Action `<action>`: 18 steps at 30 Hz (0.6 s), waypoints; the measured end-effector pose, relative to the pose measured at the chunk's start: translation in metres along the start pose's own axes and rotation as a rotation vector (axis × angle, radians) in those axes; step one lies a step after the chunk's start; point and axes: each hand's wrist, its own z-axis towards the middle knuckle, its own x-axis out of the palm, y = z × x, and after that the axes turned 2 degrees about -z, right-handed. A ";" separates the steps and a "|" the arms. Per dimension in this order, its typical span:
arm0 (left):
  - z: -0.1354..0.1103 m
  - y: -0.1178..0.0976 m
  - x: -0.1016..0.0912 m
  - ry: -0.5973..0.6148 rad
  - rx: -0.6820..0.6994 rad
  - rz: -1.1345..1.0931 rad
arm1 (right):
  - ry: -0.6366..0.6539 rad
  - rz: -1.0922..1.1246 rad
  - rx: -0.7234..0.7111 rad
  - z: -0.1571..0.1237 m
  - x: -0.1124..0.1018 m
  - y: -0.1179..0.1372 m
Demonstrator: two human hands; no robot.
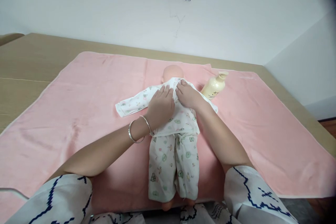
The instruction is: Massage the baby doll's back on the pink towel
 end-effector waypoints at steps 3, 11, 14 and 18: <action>0.000 -0.001 -0.002 0.028 0.011 -0.020 | -0.001 -0.033 0.058 0.001 -0.001 0.001; 0.026 0.033 0.003 0.085 -0.023 -0.056 | 0.046 -0.123 0.034 -0.037 -0.006 0.042; 0.012 0.016 0.003 0.035 -0.048 0.007 | 0.042 -0.063 0.032 -0.024 -0.006 0.027; -0.005 -0.007 0.000 -0.005 -0.034 0.030 | 0.015 -0.027 0.050 -0.002 -0.001 0.005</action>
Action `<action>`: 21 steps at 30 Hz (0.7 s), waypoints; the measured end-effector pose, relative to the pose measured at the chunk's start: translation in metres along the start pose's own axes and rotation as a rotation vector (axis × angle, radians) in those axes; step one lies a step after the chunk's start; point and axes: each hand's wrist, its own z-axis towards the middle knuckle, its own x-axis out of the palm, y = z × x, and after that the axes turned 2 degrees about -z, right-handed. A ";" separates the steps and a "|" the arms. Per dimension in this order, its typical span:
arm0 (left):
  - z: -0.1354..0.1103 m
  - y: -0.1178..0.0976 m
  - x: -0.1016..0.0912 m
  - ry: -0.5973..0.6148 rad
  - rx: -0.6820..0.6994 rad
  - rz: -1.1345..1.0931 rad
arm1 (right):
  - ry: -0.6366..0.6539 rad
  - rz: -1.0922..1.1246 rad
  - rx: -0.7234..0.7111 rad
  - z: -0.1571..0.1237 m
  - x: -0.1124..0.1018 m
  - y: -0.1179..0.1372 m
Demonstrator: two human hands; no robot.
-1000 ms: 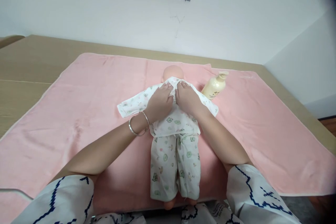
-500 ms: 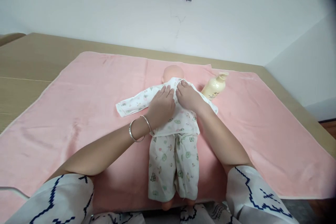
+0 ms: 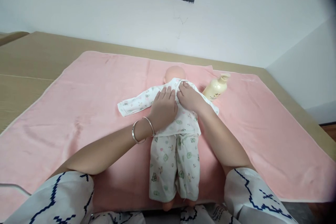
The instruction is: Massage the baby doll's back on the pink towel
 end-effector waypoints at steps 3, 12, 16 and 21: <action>0.005 0.005 -0.001 0.036 0.021 -0.020 | -0.016 -0.043 0.025 -0.003 0.000 0.006; 0.023 0.028 0.003 0.094 -0.044 -0.032 | 0.037 -0.096 -0.006 -0.032 -0.012 0.030; 0.000 -0.002 -0.001 0.057 -0.045 0.002 | -0.076 0.013 -0.023 -0.006 -0.005 0.005; 0.004 0.003 -0.006 0.099 0.025 -0.030 | -0.108 -0.023 0.034 -0.006 -0.006 0.010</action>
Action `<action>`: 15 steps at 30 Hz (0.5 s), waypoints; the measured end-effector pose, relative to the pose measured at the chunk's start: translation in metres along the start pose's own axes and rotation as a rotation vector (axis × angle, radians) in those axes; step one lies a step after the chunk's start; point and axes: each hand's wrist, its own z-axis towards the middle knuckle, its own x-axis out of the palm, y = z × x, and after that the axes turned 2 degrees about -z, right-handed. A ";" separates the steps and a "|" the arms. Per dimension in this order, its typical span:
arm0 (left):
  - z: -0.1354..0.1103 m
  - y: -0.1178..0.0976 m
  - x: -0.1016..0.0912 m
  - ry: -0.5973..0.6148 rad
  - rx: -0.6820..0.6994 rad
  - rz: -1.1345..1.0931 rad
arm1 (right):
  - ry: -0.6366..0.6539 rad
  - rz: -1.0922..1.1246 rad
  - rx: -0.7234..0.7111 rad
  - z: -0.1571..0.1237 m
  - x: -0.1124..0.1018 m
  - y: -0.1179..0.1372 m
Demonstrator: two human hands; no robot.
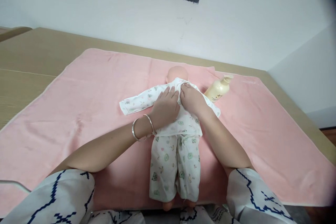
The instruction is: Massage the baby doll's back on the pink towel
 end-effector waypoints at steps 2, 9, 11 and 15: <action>0.012 0.016 -0.001 0.005 0.050 -0.009 | 0.043 -0.070 -0.003 -0.013 -0.006 0.013; 0.022 0.032 0.009 -0.058 0.006 0.022 | 0.107 -0.095 -0.037 -0.030 -0.015 0.021; 0.016 0.025 0.012 -0.084 -0.057 0.018 | 0.076 -0.036 -0.034 -0.019 -0.011 0.009; 0.013 0.020 0.016 -0.101 -0.096 0.012 | -0.009 0.062 -0.017 0.001 0.001 -0.010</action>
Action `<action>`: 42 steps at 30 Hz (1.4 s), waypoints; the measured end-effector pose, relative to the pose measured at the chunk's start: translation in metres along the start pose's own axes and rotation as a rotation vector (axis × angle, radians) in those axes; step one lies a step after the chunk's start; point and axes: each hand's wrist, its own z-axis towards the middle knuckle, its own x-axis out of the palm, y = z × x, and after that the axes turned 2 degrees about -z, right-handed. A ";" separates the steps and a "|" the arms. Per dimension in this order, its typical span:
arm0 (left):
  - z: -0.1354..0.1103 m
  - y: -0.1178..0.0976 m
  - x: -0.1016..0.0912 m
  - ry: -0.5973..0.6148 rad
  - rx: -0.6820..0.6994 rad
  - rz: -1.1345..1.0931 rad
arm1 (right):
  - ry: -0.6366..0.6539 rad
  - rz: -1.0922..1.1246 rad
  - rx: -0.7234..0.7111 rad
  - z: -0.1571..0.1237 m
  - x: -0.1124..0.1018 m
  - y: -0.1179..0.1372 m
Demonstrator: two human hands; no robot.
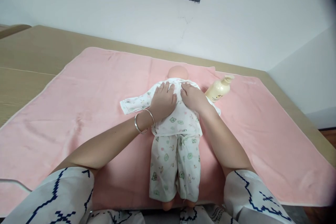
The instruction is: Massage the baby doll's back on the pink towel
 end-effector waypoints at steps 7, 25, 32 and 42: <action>-0.002 -0.005 -0.002 -0.041 0.010 0.057 | -0.017 0.020 0.011 0.004 0.007 -0.004; 0.011 0.009 -0.018 0.026 0.083 0.036 | 0.152 -0.165 0.081 -0.033 -0.023 0.034; -0.020 -0.026 -0.015 -0.024 0.103 0.171 | 0.048 -0.039 0.102 -0.001 -0.004 0.003; 0.010 0.008 -0.018 0.032 0.134 0.076 | 0.110 -0.172 0.129 -0.023 -0.018 0.027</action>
